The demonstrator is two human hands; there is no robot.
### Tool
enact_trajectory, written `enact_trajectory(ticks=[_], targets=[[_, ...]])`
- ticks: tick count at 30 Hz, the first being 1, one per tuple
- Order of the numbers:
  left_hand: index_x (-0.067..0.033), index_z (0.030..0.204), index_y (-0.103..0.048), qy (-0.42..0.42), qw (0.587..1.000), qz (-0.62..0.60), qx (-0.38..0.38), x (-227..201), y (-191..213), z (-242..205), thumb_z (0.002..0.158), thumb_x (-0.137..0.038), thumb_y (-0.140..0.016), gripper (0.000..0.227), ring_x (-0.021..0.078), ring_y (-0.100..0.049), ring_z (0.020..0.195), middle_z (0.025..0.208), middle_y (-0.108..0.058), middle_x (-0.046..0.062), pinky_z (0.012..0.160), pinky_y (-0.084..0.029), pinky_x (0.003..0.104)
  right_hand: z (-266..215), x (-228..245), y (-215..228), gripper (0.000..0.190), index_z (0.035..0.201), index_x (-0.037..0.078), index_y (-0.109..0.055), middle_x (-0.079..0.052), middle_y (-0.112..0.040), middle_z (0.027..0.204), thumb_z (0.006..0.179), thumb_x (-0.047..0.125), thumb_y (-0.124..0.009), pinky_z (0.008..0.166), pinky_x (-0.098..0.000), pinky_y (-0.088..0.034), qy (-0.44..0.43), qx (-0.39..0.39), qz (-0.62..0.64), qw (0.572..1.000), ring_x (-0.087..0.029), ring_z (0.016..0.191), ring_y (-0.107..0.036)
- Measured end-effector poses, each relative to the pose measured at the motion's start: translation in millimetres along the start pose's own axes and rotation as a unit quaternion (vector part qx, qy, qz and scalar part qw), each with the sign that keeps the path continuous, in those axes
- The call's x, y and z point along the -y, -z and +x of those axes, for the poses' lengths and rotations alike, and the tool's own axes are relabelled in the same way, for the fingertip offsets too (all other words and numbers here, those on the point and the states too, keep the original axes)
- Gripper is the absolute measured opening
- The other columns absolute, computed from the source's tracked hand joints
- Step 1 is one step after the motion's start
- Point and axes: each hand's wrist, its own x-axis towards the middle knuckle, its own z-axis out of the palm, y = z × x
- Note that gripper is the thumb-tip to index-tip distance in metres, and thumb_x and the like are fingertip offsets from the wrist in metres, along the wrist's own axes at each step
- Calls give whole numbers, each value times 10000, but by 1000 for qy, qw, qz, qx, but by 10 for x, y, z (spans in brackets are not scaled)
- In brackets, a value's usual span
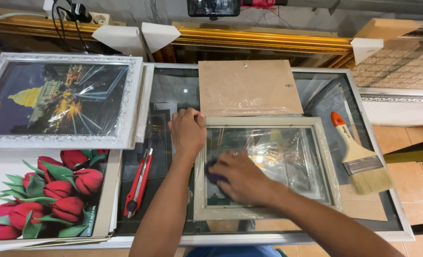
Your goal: Cleaning and dusting a picture frame using a cloth and a brush.
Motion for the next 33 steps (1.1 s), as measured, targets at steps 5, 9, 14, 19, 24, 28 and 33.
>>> enact_trajectory(ticks=[5,9,14,19,24,28,33], targets=[[-132,1039,-684,-42,996,-50,-57,-91,116,-63,925,-231,-624,162,282,-590,943,937,-691,46,897,-404,439,-323,132,82,352,1190,91,-681,-97,-621,1122,843,148,-701,894,-428,-446,9,12,204,979,-299,1027,-574],[-87,1232,-597,-32,985,-154,-73,-192,359,-126,1048,-361,-532,337,394,-603,1109,1098,-663,147,951,-427,562,-319,-97,161,427,1246,98,-744,-173,-746,1074,838,222,-767,915,-466,-516,-160,-163,348,909,-365,1031,-700],[-80,1348,-552,-45,941,-327,78,-780,528,-655,1050,-517,-398,551,396,-636,1169,1203,-676,207,984,-483,538,-255,-359,219,432,1292,164,-709,-134,-673,1063,874,236,-790,893,-385,-483,-275,-341,236,867,-301,1004,-659],[15,1464,-381,-83,867,-444,208,-1160,496,-1182,1068,-425,-341,593,653,-551,1068,1118,-588,406,832,-478,592,-281,-210,-21,398,1390,73,-585,-163,-589,1108,1008,171,-536,917,-412,-472,-146,-394,221,880,-324,1004,-600],[-73,1284,-604,-84,858,-492,125,-1119,493,-1144,1083,-376,-357,440,273,-583,917,904,-642,199,799,-487,426,-358,-95,-46,519,1462,-19,-477,-151,-542,1305,983,174,-525,1059,-382,-410,-86,-373,392,837,-214,1202,-502],[-107,1094,-666,-88,853,-504,103,-983,349,-1105,1086,-393,-351,426,206,-563,866,840,-651,137,774,-473,358,-359,-99,-122,565,1465,-60,-433,-187,-586,1325,933,30,-600,1053,-395,-459,-61,-387,497,775,-245,1217,-567],[-109,945,-598,-103,852,-506,91,-957,329,-1050,1082,-456,-292,482,173,-491,709,695,-513,78,633,-401,322,-332,-97,-156,478,1336,-64,-518,-170,-625,1305,885,-15,-668,1029,-381,-490,-61,-432,548,714,-236,1203,-603]])
